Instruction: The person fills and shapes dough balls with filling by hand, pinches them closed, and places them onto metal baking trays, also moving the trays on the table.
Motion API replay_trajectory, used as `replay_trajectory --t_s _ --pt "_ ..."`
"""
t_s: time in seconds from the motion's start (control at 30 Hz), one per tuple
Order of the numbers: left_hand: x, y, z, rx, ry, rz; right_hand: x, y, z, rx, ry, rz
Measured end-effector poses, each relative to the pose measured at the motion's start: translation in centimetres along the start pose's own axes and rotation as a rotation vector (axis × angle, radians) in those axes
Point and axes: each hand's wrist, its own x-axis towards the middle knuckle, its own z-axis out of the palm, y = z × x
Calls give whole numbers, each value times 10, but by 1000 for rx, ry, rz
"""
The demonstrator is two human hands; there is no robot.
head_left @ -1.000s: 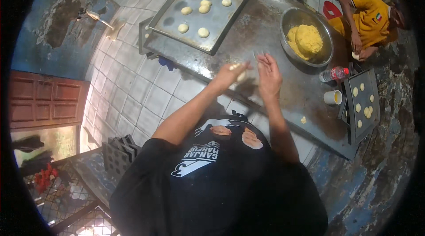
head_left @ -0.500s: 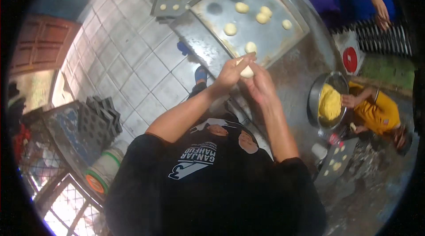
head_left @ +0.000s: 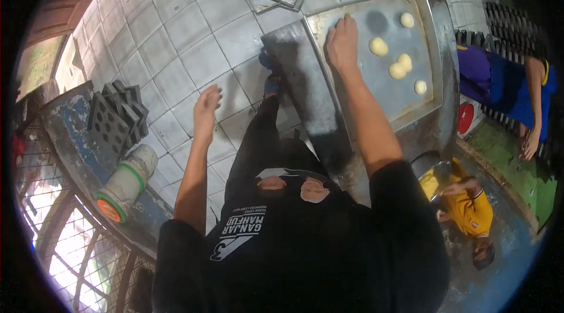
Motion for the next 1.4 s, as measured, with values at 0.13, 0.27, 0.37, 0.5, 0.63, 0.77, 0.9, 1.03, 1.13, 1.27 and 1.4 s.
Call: replay_trajectory --t_s 0.13,0.27,0.37,0.5,0.63,0.77,0.9,1.03,1.13,1.27,1.4 --pt "-2 -19 -15 11 65 -88 1 -18 4 -62 144 35" --pt "1 -15 13 17 -75 -23 19 -13 -14 -77 -105 65" --pt "-3 24 53 40 -182 81 20 56 -58 841 -239 477" --pt "-17 59 112 49 -420 201 -39 119 -81 253 30 459" --pt "-53 78 168 25 -567 219 -82 31 -130 421 91 658" --pt "-112 69 242 -155 -658 92 -194 -55 -171 715 277 356" --pt "-202 47 296 29 -835 27 -302 -86 -251 418 627 422" --pt "-282 -11 328 177 -903 160 -415 -88 -284 678 388 814" --pt "-352 -38 350 141 -970 22 -482 -95 -297 847 576 893" --pt "-404 -58 361 370 -1066 256 -545 -104 -318 1210 840 928" --pt "-404 -105 366 120 -1189 -2 -587 -85 -337 935 1086 968"
